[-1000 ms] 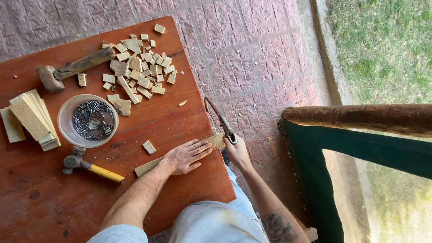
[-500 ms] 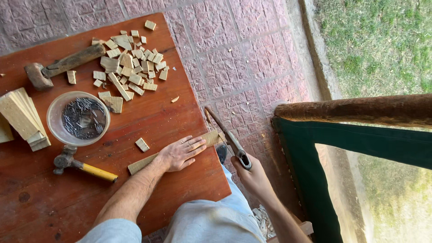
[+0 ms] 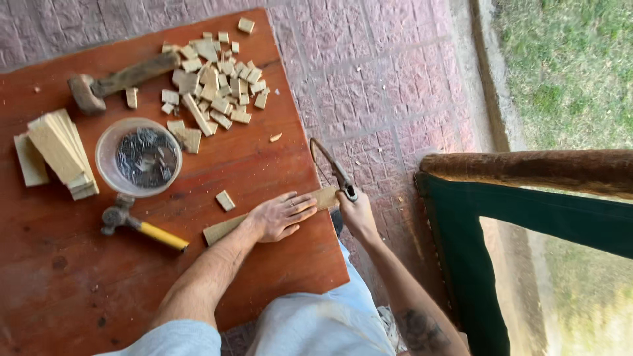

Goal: The person uses a hand saw to cut a long wooden plank into smaller pieces on a wooden workbench. The person holds the plank with one hand and saws with the other, producing small wood pieces that accumulate on the table.

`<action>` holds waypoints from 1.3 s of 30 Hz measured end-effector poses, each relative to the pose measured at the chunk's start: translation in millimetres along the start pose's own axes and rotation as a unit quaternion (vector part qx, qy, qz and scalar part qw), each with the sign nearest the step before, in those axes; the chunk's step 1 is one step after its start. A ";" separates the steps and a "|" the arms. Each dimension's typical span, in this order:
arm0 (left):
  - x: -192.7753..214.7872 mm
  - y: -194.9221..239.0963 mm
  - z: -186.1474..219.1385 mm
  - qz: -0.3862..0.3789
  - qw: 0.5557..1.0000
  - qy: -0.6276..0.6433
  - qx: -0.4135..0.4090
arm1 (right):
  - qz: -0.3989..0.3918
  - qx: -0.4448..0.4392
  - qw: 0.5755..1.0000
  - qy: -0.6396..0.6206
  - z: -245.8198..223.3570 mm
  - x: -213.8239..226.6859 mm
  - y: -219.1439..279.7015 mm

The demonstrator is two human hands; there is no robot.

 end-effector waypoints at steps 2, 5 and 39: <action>-0.5 -2.8 1.1 -0.004 1.000 0.007 0.003 | -0.029 -0.022 0.999 0.030 -26.5 7.0 18.0; 5.4 -0.7 3.2 0.000 1.000 0.009 -0.006 | -0.039 -0.024 0.998 0.053 -52.8 26.5 58.6; 1.8 -3.4 10.1 -0.005 0.999 -0.027 -0.023 | -0.027 -0.017 0.998 0.052 37.4 7.8 14.0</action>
Point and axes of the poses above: each hand's wrist, its own y-axis away from the middle knuckle, its own x-axis out of the back of the hand, z = x × y, the point moved 9 cm from there along -y, towards the middle knuckle, and after that the axes turned 8 degrees about -y, right-handed, at the moved point
